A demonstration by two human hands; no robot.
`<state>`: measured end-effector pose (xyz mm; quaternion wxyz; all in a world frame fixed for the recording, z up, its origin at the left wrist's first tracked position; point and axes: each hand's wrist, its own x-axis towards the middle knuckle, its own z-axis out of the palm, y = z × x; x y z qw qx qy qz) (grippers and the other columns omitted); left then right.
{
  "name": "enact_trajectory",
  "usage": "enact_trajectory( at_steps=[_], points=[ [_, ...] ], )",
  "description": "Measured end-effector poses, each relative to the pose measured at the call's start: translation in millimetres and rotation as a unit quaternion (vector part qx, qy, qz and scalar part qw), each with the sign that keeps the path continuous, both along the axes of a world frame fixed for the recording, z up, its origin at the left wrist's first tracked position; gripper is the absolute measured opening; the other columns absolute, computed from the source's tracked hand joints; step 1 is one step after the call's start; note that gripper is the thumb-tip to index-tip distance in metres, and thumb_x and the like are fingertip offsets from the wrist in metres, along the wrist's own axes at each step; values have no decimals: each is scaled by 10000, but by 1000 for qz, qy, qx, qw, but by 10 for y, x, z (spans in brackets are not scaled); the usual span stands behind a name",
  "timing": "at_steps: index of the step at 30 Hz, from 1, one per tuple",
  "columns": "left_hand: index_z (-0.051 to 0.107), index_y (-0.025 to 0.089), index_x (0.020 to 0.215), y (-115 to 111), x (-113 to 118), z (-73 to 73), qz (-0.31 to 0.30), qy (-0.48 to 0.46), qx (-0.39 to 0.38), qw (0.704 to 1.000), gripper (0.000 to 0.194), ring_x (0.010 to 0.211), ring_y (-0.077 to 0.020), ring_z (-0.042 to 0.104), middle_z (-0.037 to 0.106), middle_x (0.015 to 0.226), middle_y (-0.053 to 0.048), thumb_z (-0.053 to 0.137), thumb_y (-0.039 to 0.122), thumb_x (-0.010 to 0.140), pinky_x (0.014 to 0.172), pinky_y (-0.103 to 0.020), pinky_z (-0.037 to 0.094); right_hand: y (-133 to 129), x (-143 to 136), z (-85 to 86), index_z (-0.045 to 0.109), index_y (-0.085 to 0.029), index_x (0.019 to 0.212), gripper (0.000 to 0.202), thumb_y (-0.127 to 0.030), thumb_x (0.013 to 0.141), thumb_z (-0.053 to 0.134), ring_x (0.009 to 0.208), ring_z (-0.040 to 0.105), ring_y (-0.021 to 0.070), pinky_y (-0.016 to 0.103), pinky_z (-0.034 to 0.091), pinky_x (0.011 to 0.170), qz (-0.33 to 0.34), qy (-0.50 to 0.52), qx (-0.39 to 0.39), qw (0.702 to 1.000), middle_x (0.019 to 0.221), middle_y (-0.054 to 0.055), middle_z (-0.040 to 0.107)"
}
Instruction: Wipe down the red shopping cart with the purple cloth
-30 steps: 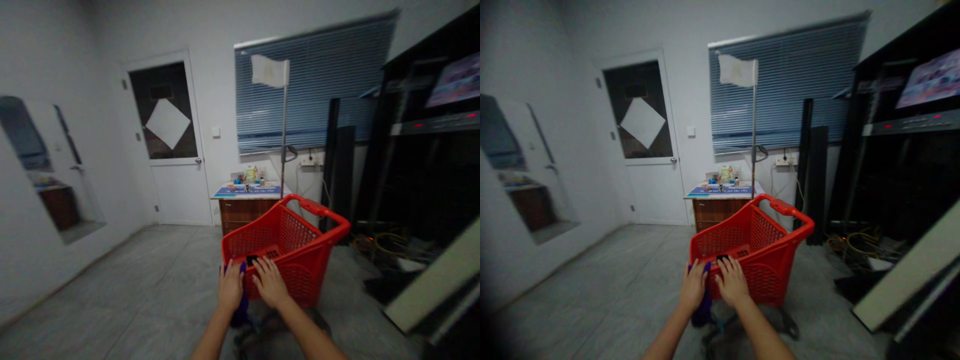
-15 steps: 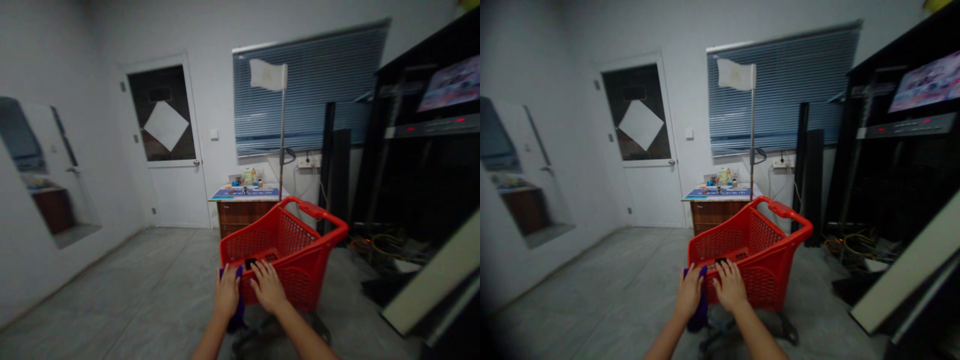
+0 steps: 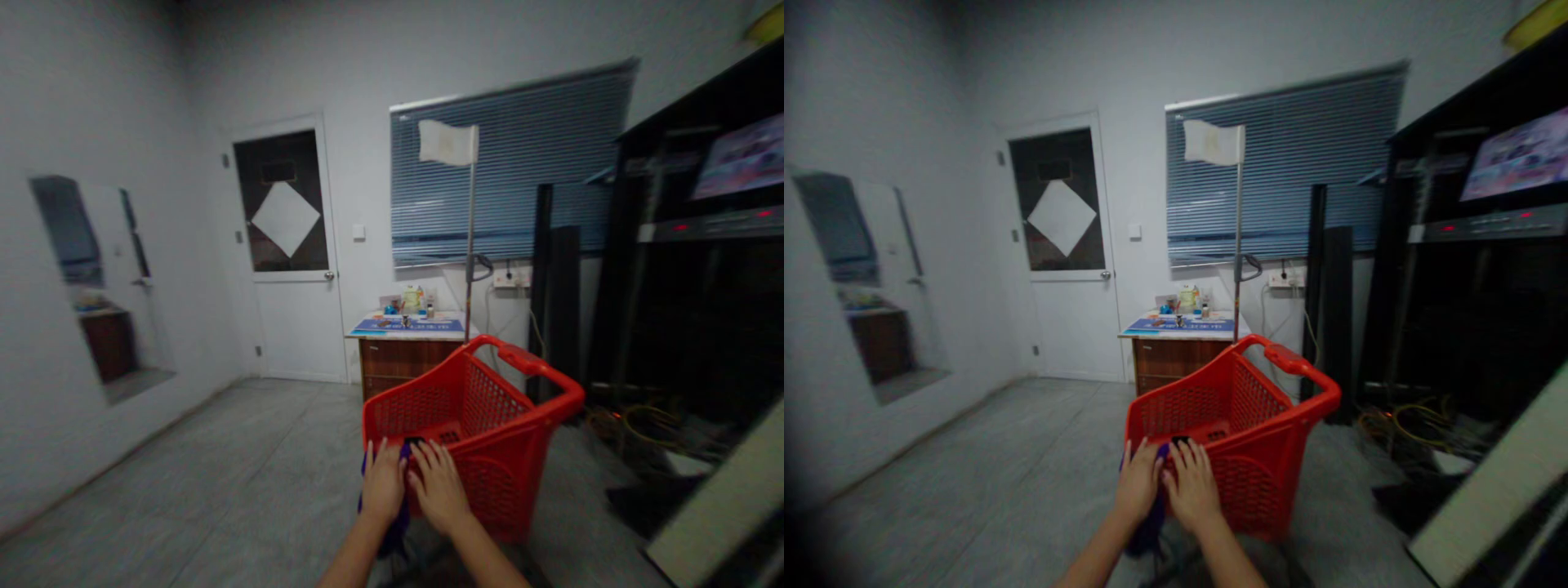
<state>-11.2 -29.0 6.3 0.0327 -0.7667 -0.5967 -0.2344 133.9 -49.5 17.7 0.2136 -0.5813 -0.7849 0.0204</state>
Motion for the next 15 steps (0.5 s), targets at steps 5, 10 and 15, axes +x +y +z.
enact_trajectory(
  at_steps=[5, 10, 15],
  points=[
    [551, 199, 1307, -82, 18, 109, 13, 2, -39, 999, 431, 1370, -211, 396, 597, 1341, -55, 287, 220, 967, 1190, -460, 168, -45, 14, 3, 436, -220, 1429, 547, -458, 949, 323, 1407, 283, 236, 417, 138, 1178, -2, -2, 7, 1000, 1486, 25, 422],
    [548, 196, 1308, -108, 77, 96, 25, -10, -47, 999, 427, 1377, -212, 383, 586, 1354, -59, 297, 220, 964, 1186, -456, 173, -70, 48, -17, 442, -215, 1426, 564, -482, 941, 334, 1408, 287, 246, 419, 146, 1179, -2, -2, 11, 1000, 1484, 31, 423],
    [567, 180, 1291, -113, 121, 92, 28, -10, -51, 998, 436, 1366, -219, 402, 589, 1350, -68, 287, 206, 958, 1185, -466, 176, -64, 81, -58, 441, -224, 1428, 581, -512, 932, 345, 1414, 278, 256, 422, 152, 1182, 2, 8, 13, 1000, 1487, 24, 417]
  ],
)
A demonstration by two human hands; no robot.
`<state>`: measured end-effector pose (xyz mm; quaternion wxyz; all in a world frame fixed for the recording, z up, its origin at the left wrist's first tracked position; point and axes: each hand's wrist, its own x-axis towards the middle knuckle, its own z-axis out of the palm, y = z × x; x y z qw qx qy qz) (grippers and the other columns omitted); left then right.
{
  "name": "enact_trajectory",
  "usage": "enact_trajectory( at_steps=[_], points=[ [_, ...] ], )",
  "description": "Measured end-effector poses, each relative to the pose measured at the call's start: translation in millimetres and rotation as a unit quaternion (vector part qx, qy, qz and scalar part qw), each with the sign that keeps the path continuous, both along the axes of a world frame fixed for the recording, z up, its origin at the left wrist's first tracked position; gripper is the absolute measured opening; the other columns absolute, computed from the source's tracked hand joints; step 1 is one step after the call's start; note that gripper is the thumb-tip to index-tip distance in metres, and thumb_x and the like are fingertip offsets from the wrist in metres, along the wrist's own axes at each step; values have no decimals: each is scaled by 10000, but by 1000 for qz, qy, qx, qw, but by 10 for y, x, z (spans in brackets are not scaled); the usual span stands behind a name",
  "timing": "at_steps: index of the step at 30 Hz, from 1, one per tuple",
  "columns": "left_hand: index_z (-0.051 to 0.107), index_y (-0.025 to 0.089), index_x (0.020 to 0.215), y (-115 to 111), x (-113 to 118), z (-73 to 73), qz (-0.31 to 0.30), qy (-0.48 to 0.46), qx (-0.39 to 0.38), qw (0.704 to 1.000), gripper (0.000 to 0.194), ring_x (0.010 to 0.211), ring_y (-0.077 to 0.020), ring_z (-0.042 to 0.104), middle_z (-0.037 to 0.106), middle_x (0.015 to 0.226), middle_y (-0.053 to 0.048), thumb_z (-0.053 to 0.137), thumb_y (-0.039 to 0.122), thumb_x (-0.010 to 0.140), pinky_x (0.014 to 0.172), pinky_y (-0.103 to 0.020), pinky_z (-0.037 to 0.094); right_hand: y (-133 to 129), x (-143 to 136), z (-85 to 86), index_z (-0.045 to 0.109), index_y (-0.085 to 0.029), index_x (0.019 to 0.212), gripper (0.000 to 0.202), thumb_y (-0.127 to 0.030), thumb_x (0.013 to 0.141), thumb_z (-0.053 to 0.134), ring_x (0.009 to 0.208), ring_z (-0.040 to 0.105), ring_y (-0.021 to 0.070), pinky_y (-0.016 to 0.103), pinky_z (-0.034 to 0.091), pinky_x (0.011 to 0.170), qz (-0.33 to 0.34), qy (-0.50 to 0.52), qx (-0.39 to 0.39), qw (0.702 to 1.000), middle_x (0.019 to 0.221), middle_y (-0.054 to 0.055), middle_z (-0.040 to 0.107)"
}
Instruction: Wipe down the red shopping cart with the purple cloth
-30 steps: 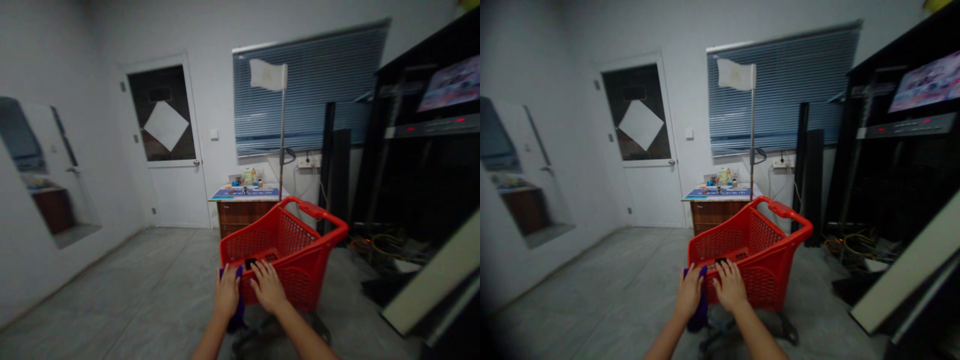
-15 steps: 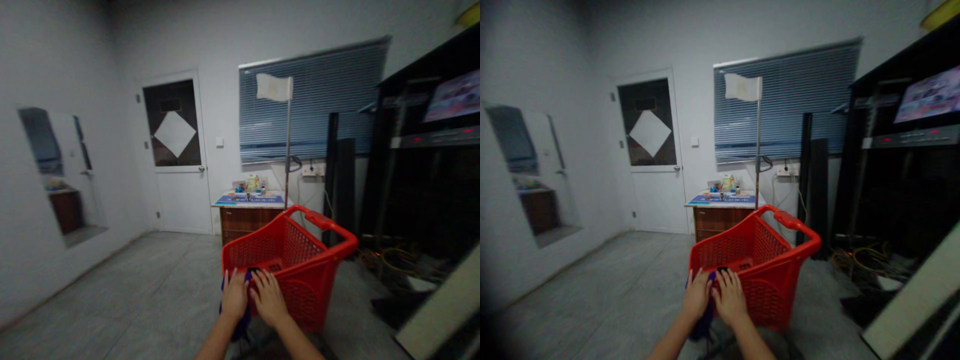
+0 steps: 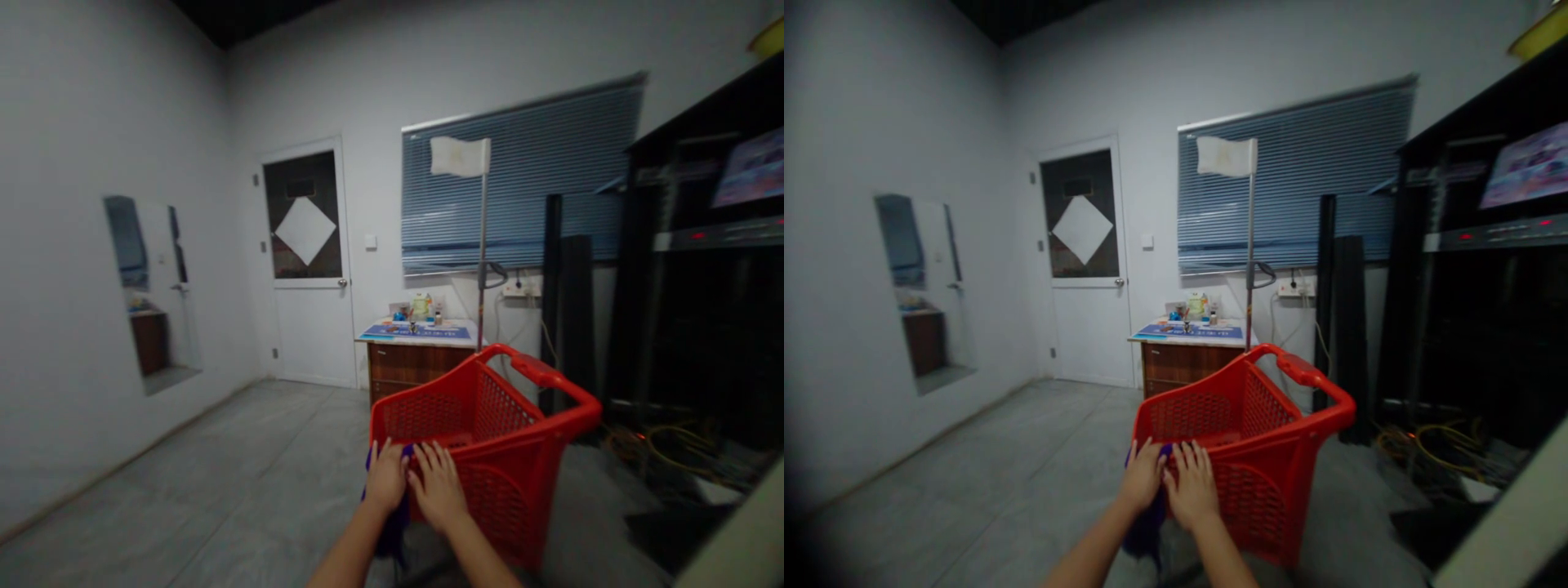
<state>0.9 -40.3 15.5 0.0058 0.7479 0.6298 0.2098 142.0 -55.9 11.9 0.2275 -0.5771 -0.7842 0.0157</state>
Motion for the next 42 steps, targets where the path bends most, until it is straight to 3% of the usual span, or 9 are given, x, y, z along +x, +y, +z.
enact_trajectory(
  at_steps=[5, 11, 16, 20, 27, 32, 36, 42],
  points=[
    [562, 181, 1299, 42, -23, -78, -9, 4, 32, 999, 434, 1335, -218, 447, 597, 1340, -73, 293, 198, 959, 1187, -483, 184, 14, 24, -78, 417, -240, 1442, 605, -554, 934, 322, 1427, 249, 266, 443, 164, 1183, 0, 15, -4, 1000, 1513, 11, 369],
    [585, 206, 1271, 104, -244, -203, -23, -10, 48, 999, 409, 1315, -223, 473, 611, 1323, -67, 308, 223, 970, 1183, -518, 175, 18, 58, -159, 405, -272, 1445, 578, -526, 926, 375, 1430, 243, 254, 443, 171, 1187, 0, 26, 1, 1000, 1526, -25, 337],
    [620, 184, 1218, 20, -112, -114, -1, -22, 34, 999, 406, 1327, -242, 456, 632, 1290, -85, 304, 215, 964, 1174, -525, 184, -82, 51, -64, 388, -233, 1456, 629, -575, 931, 334, 1435, 223, 269, 454, 151, 1187, -9, 11, -15, 1000, 1533, 5, 325],
    [576, 186, 1279, -9, 29, -85, -38, -29, 43, 998, 413, 1346, -229, 432, 615, 1315, -80, 323, 214, 954, 1181, -500, 179, -161, 66, 36, 342, -214, 1476, 647, -571, 937, 321, 1446, 190, 254, 436, 132, 1192, -6, 4, -46, 999, 1544, 3, 300],
    [578, 206, 1274, -74, -245, -228, -34, -56, 56, 996, 402, 1338, -235, 442, 610, 1324, -56, 344, 217, 947, 1177, -520, 191, -255, 106, 94, 292, -236, 1493, 641, -570, 946, 302, 1457, 144, 236, 426, 121, 1196, -4, 0, -63, 998, 1564, -20, 240],
    [585, 201, 1252, -70, -136, -190, -15, -47, 53, 997, 389, 1341, -238, 437, 619, 1311, -60, 341, 203, 950, 1175, -518, 188, -243, 125, 59, 328, -235, 1480, 631, -575, 950, 297, 1451, 169, 241, 436, 136, 1194, -4, -4, -53, 999, 1554, -5, 274],
    [567, 217, 1274, -21, -16, -116, -44, -49, 31, 997, 392, 1372, -215, 393, 600, 1336, -46, 354, 191, 946, 1186, -489, 164, -180, 139, -14, 355, -247, 1469, 610, -570, 956, 292, 1446, 193, 236, 442, 158, 1190, 0, -1, -37, 999, 1542, -5, 307],
    [590, 206, 1247, -49, -271, -85, -42, -66, 19, 997, 372, 1367, -220, 400, 630, 1294, -47, 355, 215, 958, 1195, -482, 135, -135, 143, -83, 371, -237, 1462, 584, -527, 958, 316, 1450, 177, 231, 455, 157, 1186, 2, -4, -15, 1000, 1546, 14, 306]
  ],
)
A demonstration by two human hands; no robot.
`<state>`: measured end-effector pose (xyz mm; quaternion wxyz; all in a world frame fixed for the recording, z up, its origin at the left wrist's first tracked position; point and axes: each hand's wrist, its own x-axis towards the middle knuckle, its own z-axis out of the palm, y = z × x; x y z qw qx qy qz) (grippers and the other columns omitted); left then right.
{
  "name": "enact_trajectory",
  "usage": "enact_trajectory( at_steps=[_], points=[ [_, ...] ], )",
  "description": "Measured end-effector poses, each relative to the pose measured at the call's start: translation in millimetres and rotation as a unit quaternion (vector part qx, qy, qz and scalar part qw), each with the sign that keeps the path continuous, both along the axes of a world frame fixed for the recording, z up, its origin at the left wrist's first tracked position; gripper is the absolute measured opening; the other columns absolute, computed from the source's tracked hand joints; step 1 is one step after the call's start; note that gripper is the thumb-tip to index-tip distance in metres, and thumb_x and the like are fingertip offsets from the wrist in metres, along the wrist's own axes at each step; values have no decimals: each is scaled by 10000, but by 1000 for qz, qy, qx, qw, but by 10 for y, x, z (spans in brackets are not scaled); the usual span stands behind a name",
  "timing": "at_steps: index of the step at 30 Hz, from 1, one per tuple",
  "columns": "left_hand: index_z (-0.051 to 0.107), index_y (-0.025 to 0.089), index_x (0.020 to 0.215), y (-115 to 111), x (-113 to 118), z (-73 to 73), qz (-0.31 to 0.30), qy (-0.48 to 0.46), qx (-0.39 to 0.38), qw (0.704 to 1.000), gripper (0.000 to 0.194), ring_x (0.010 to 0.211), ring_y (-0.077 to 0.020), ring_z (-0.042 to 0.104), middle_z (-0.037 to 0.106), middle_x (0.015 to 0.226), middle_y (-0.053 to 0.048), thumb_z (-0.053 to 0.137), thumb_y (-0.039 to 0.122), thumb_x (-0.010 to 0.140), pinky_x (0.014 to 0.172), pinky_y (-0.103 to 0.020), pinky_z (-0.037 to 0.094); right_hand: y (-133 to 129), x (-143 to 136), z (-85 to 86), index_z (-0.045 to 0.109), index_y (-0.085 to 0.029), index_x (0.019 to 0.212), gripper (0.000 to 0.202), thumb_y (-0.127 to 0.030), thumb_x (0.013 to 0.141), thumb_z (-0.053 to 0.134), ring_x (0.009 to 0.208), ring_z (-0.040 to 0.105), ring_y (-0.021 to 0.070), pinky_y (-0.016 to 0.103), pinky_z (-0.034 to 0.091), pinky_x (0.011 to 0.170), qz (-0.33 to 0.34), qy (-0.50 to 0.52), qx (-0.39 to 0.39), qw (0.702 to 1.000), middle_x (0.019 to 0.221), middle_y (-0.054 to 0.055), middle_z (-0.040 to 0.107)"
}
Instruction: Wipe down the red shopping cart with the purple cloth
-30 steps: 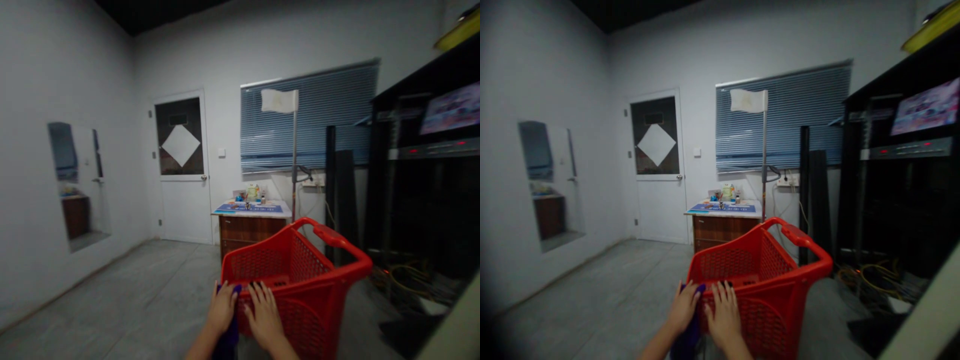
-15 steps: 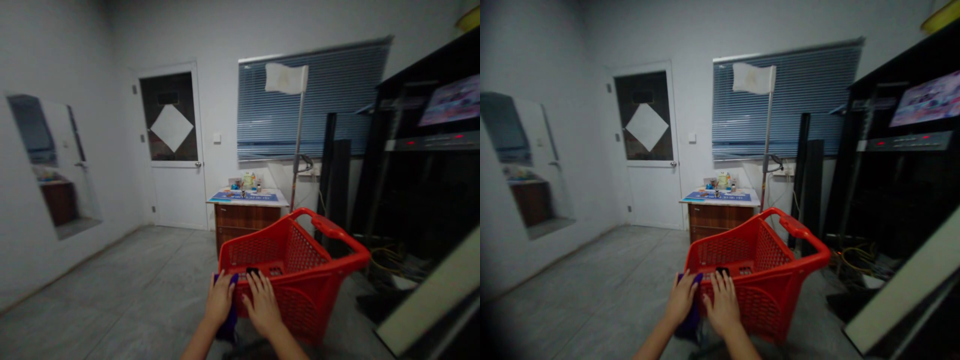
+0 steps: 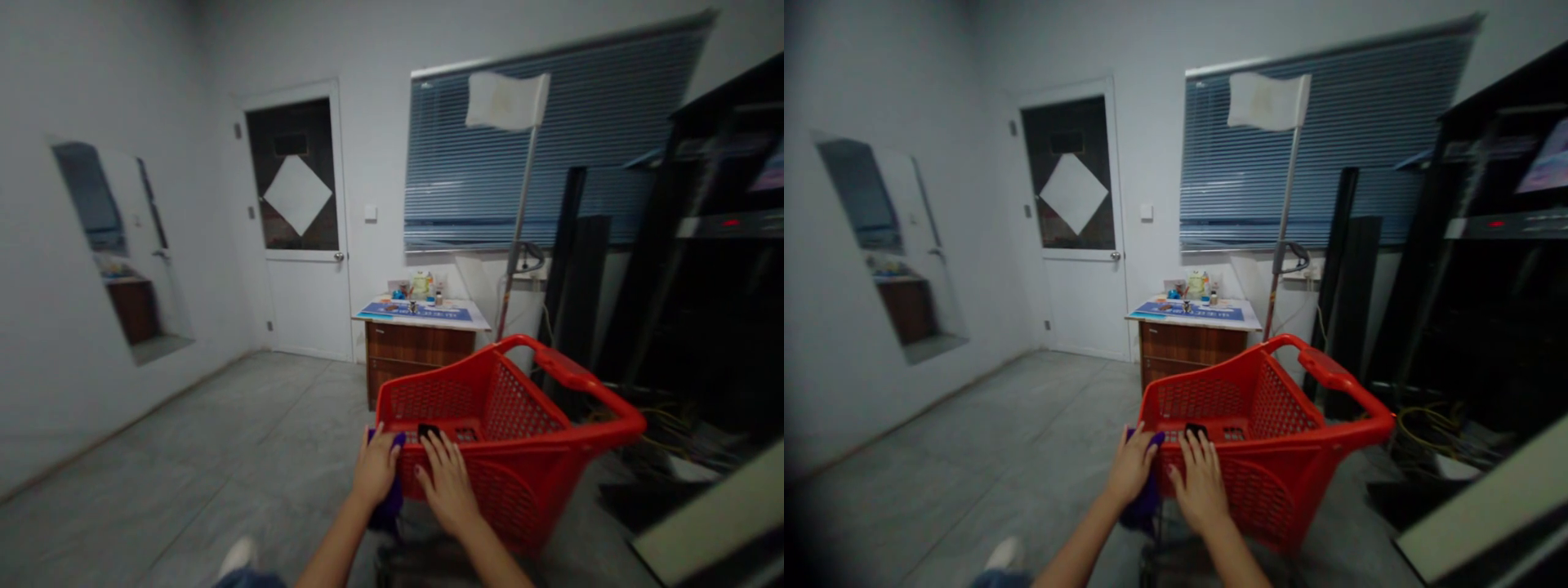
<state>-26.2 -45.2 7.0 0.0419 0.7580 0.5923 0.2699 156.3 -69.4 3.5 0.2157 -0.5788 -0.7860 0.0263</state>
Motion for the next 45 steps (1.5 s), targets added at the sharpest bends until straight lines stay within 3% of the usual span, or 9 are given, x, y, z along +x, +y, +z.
enact_trajectory(
  at_steps=[5, 9, 13, 17, 24, 30, 33, 41, 45],
  points=[
    [595, 198, 1233, -21, 106, 54, 13, 7, -4, 1000, 378, 1363, -221, 406, 619, 1307, -62, 330, 207, 964, 1190, -484, 151, 13, -1, -30, 384, -214, 1456, 598, -538, 958, 313, 1451, 166, 237, 462, 147, 1186, 3, -4, 2, 1000, 1543, 31, 314],
    [555, 200, 1289, 28, 279, 126, -26, 21, -1, 999, 391, 1379, -208, 381, 600, 1335, -65, 340, 214, 963, 1195, -474, 140, 45, 10, -61, 370, -225, 1461, 593, -541, 963, 308, 1447, 182, 230, 465, 161, 1182, 4, 2, 16, 1000, 1531, 38, 345],
    [550, 227, 1296, 43, 112, 109, -40, 32, -16, 999, 388, 1380, -209, 380, 607, 1330, -41, 357, 218, 960, 1197, -485, 127, 65, 39, -101, 349, -251, 1470, 572, -520, 966, 319, 1447, 180, 224, 467, 170, 1181, 13, 2, 31, 999, 1531, 23, 345],
    [552, 214, 1291, 12, -33, 58, -17, 24, -16, 999, 388, 1374, -216, 389, 601, 1336, -44, 361, 202, 954, 1196, -491, 124, 60, 51, -119, 373, -225, 1460, 589, -533, 961, 320, 1453, 157, 228, 462, 157, 1185, 12, -2, 31, 999, 1542, 29, 322],
    [531, 205, 1306, 20, 350, 71, -26, 30, 8, 999, 390, 1381, -210, 375, 590, 1345, -64, 349, 212, 962, 1193, -461, 154, 65, 34, -99, 337, -215, 1476, 614, -553, 969, 266, 1447, 184, 223, 450, 161, 1181, 15, -7, 29, 999, 1538, 36, 328],
    [552, 233, 1286, 23, 227, 30, -23, 13, 13, 1000, 378, 1365, -212, 403, 592, 1346, -36, 370, 208, 955, 1195, -480, 149, 104, 278, -25, 291, -121, 1488, 682, -557, 966, 247, 1451, 170, 226, 424, 132, 1188, -26, -31, 42, 998, 1554, 75, 273],
    [527, 234, 1318, 7, 237, -8, -4, 13, 15, 1000, 403, 1380, -227, 379, 567, 1375, -35, 368, 190, 950, 1187, -505, 170, 131, 417, -18, 335, -121, 1471, 674, -556, 960, 274, 1446, 187, 233, 440, 123, 1189, -40, -36, 46, 997, 1535, 79, 320],
    [497, 193, 1361, 9, 716, 68, -49, 33, 25, 998, 418, 1383, -240, 371, 538, 1405, -70, 352, 241, 972, 1183, -496, 199, 127, 471, -7, 394, -151, 1447, 661, -577, 950, 293, 1443, 193, 236, 448, 123, 1187, -19, -33, 35, 999, 1509, 66, 380],
    [500, 221, 1357, 17, 557, 48, -60, 33, 19, 997, 417, 1380, -224, 376, 541, 1403, -50, 374, 219, 959, 1183, -479, 196, 95, 497, 19, 389, -143, 1448, 673, -581, 942, 318, 1446, 178, 228, 439, 112, 1193, -7, -33, 36, 999, 1521, 61, 360]
  ],
)
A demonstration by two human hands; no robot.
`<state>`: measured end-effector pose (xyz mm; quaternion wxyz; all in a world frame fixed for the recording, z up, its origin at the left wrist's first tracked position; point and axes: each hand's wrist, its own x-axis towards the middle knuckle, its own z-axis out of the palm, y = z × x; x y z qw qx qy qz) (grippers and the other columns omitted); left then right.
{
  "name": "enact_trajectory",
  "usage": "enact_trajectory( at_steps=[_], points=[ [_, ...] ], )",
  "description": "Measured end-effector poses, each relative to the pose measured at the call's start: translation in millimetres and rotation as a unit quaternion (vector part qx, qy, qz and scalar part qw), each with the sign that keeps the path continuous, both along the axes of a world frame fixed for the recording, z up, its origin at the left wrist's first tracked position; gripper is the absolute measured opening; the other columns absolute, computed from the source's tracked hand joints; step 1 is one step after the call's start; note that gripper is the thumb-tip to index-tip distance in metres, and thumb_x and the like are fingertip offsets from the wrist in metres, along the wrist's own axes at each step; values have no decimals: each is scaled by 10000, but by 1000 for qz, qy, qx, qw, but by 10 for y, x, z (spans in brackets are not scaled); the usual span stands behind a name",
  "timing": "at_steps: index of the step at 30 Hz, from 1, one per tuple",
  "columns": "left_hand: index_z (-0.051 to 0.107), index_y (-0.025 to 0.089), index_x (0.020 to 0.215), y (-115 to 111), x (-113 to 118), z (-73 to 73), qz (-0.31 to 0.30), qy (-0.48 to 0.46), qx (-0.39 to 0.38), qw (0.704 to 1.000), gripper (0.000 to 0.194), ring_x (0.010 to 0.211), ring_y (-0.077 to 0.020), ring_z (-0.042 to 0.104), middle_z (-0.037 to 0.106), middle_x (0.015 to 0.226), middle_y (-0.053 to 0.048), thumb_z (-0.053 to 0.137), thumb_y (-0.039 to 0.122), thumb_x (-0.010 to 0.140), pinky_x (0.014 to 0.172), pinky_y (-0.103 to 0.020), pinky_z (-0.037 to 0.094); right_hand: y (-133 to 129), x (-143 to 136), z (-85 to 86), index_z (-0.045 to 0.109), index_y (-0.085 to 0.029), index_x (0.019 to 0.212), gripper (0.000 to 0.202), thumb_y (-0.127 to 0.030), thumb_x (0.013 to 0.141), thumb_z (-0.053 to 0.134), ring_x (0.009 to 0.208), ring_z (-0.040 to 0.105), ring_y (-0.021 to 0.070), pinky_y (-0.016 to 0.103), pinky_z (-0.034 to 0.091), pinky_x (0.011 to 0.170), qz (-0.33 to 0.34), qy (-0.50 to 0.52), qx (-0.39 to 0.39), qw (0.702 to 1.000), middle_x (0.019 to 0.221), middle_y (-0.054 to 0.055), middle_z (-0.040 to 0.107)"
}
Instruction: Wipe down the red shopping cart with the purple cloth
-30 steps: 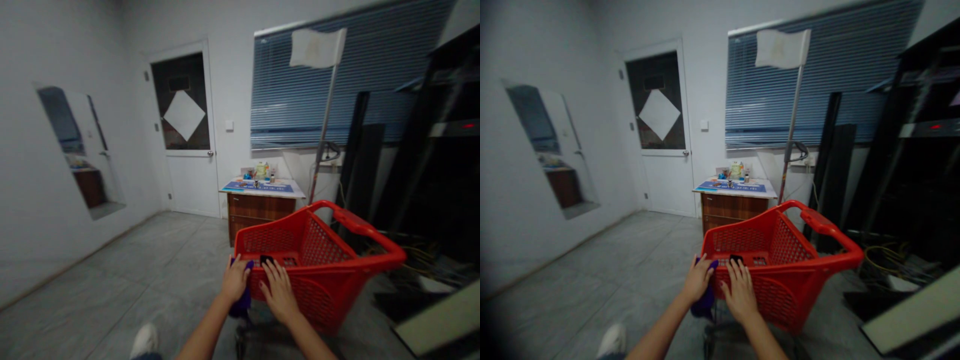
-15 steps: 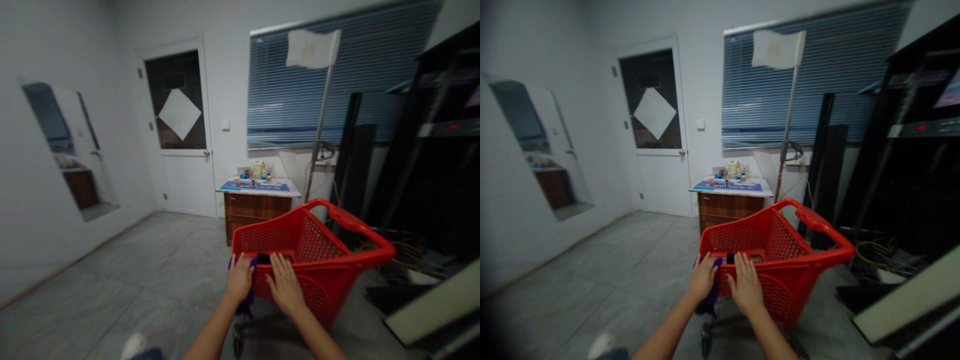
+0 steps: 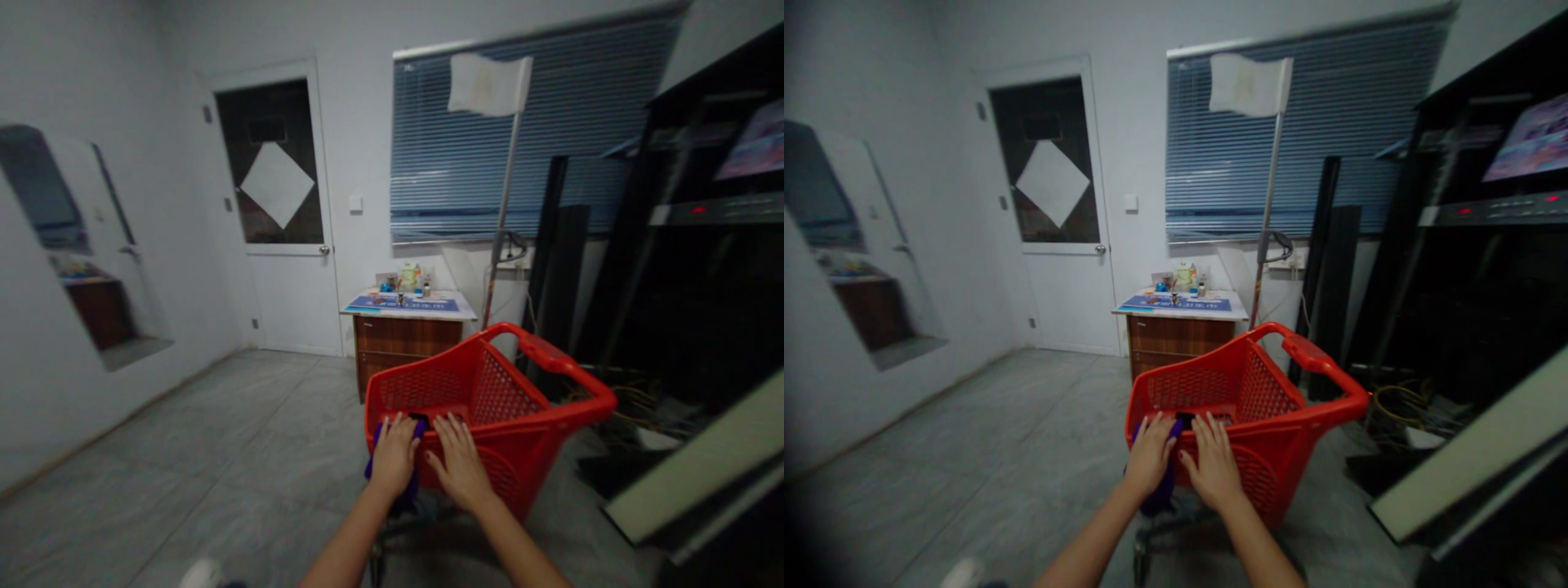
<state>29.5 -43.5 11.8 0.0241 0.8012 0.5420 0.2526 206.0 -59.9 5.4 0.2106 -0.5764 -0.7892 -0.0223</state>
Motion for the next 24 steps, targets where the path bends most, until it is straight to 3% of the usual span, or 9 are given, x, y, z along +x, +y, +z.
enact_trajectory(
  at_steps=[5, 9, 13, 17, 20, 24],
  points=[
    [486, 252, 1360, -36, -281, -109, 59, -28, -10, 998, 439, 1388, -207, 362, 537, 1408, -23, 383, 169, 941, 1178, -482, 183, -18, -7, -4, 411, -135, 1433, 673, -585, 940, 324, 1440, 191, 242, 451, 117, 1191, 0, 7, 13, 1000, 1518, 66, 365],
    [491, 217, 1359, -58, -142, -91, 73, -36, -1, 997, 433, 1377, -227, 378, 543, 1399, -59, 377, 177, 944, 1172, -476, 207, -3, -14, -39, 413, -142, 1432, 665, -581, 939, 339, 1436, 204, 248, 468, 125, 1187, -1, 12, 23, 1000, 1506, 80, 384],
    [480, 208, 1373, -33, 33, -22, 27, -14, -5, 1000, 436, 1388, -229, 362, 522, 1420, -62, 378, 199, 949, 1175, -477, 216, 2, 0, -41, 434, -136, 1417, 648, -569, 944, 342, 1431, 219, 245, 463, 133, 1188, 1, 12, 24, 1000, 1496, 81, 400],
    [479, 226, 1372, -12, -82, -29, -1, -4, 0, 1000, 436, 1387, -210, 364, 515, 1429, -37, 385, 193, 948, 1181, -479, 200, -19, 13, -10, 437, -134, 1413, 647, -570, 944, 349, 1426, 230, 245, 467, 156, 1184, 11, 11, 29, 999, 1488, 87, 412],
    [487, 226, 1364, -17, -168, -72, 23, -14, 1, 1000, 438, 1385, -207, 367, 532, 1414, -26, 388, 173, 941, 1177, -486, 204, -26, 10, -3, 435, -132, 1414, 652, -573, 941, 354, 1422, 241, 253, 478, 172, 1180, 13, 14, 33, 999, 1483, 92, 419],
    [502, 221, 1354, -21, -16, -74, 36, -10, 11, 999, 429, 1378, -228, 380, 547, 1398, -43, 375, 182, 946, 1167, -518, 212, -12, -6, -10, 446, -136, 1409, 659, -586, 933, 365, 1419, 248, 266, 486, 161, 1182, 9, 18, 30, 999, 1475, 96, 430]
  ],
)
